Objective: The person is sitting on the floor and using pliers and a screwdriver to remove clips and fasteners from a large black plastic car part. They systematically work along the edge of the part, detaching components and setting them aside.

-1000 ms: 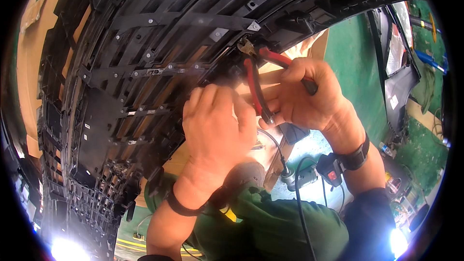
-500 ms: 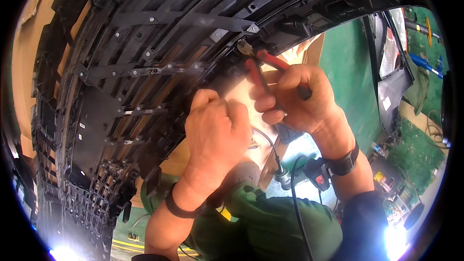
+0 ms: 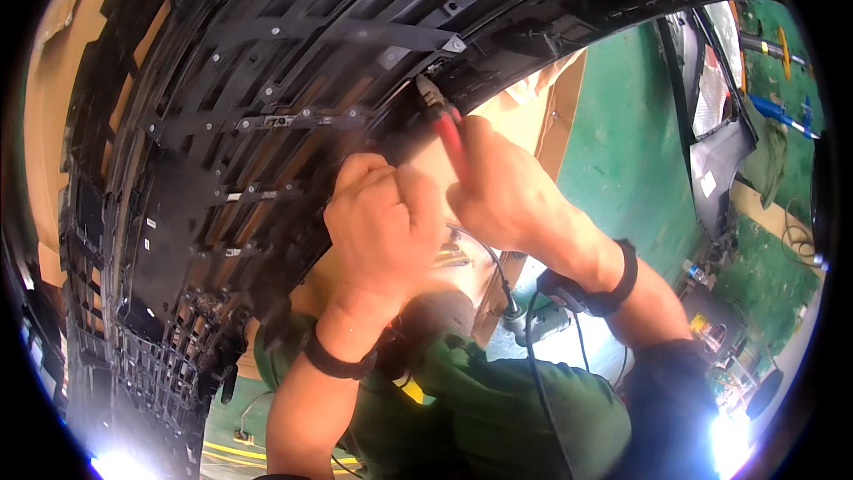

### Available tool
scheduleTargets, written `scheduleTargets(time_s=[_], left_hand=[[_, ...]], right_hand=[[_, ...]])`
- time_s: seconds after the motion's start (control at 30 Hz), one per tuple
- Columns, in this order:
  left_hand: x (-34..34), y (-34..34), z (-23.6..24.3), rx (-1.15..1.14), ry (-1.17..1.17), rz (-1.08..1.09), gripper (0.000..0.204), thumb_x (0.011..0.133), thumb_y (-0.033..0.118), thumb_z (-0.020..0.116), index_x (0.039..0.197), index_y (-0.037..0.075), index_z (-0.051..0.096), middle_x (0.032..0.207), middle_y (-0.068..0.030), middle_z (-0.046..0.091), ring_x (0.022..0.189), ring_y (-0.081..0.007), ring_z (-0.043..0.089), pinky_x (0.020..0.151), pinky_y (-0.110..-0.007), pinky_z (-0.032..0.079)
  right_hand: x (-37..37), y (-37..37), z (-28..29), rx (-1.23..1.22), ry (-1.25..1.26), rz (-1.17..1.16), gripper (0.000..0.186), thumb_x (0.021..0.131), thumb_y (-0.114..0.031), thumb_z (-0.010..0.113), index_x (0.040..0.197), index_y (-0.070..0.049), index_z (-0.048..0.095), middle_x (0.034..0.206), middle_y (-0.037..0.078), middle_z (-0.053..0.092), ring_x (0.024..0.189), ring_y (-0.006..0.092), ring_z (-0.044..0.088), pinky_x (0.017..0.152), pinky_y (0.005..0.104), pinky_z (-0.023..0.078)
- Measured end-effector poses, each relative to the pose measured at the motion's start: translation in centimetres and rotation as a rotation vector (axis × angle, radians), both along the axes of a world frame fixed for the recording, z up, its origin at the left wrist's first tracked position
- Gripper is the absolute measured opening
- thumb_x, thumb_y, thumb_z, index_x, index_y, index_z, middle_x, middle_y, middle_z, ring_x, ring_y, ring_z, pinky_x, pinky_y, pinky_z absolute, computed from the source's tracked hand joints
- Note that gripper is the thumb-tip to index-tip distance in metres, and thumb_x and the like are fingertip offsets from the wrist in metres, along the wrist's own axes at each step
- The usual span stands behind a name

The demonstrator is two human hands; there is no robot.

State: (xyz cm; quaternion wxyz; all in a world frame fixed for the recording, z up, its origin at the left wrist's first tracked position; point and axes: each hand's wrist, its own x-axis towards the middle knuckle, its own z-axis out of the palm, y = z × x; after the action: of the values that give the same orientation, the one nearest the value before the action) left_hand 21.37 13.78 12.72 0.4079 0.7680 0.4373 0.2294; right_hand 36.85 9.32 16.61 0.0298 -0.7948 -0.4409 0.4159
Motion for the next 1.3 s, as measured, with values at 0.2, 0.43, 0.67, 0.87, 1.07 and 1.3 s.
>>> scheduleTargets(time_s=[0.2, 0.43, 0.67, 0.87, 1.07, 1.3], left_hand=[[-1.1, 0.4, -0.7, -0.134, -0.13, 0.074, 0.035, 0.098, 0.009, 0.049, 0.067, -0.003, 0.06, 0.07, -0.0167, 0.065, 0.076, -0.029, 0.065, 0.067, -0.041, 0.049], [-7.7, -1.1, 3.5, -0.238, -0.326, 0.251, 0.015, 0.099, 0.006, 0.055, 0.095, -0.001, 0.069, 0.088, -0.0078, 0.069, 0.084, -0.0167, 0.064, 0.078, -0.032, 0.049], [-14.9, -6.2, 6.5, -0.693, 0.071, 0.308, 0.02, 0.105, 0.009, 0.053, 0.096, 0.002, 0.07, 0.085, 0.0018, 0.065, 0.08, -0.0055, 0.056, 0.072, -0.022, 0.042], [-13.6, -7.5, 2.7, -0.362, 0.117, 0.177, 0.018, 0.1, 0.013, 0.064, 0.091, -0.002, 0.067, 0.082, -0.015, 0.069, 0.071, -0.0257, 0.065, 0.067, -0.038, 0.05], [-12.3, -7.9, 0.0, -0.506, 0.178, 0.16, 0.019, 0.101, 0.018, 0.065, 0.101, 0.0, 0.07, 0.087, -0.0153, 0.072, 0.08, -0.0246, 0.07, 0.075, -0.036, 0.054], [-3.2, -6.8, 0.9, -0.963, -0.283, 0.042, 0.036, 0.11, 0.031, 0.056, 0.131, 0.001, 0.061, 0.109, -0.0059, 0.069, 0.1, -0.0111, 0.064, 0.088, -0.027, 0.052]], right_hand=[[0.9, -5.4, 2.9, -0.053, 0.611, -0.343, 0.051, 0.085, -0.011, 0.066, 0.132, 0.004, 0.054, 0.109, 0.025, 0.064, 0.101, 0.0356, 0.065, 0.09, 0.0439, 0.051], [-2.6, -13.6, -2.9, 0.273, 0.041, -0.076, 0.059, 0.084, -0.009, 0.072, 0.138, 0.003, 0.053, 0.115, 0.028, 0.067, 0.106, 0.0472, 0.066, 0.096, 0.0496, 0.053], [-6.3, -12.6, -3.0, 0.57, -0.221, 0.349, 0.057, 0.075, -0.01, 0.077, 0.13, -0.002, 0.061, 0.127, 0.019, 0.061, 0.125, 0.0406, 0.055, 0.11, 0.051, 0.045], [-8.9, -12.3, -5.9, 0.222, -0.195, 0.715, 0.025, 0.087, -0.011, 0.065, 0.11, -0.001, 0.065, 0.106, 0.019, 0.061, 0.103, 0.0351, 0.062, 0.093, 0.0456, 0.051], [-2.6, -12.4, -3.0, 0.493, 0.205, -0.02, 0.026, 0.097, -0.023, 0.073, 0.108, -0.002, 0.061, 0.101, 0.018, 0.063, 0.095, 0.0305, 0.068, 0.086, 0.0438, 0.056], [0.5, -5.0, -2.0, 0.255, 0.351, -0.43, 0.027, 0.101, -0.021, 0.066, 0.108, 0.004, 0.059, 0.072, 0.016, 0.065, 0.074, 0.0254, 0.073, 0.069, 0.0399, 0.057]])
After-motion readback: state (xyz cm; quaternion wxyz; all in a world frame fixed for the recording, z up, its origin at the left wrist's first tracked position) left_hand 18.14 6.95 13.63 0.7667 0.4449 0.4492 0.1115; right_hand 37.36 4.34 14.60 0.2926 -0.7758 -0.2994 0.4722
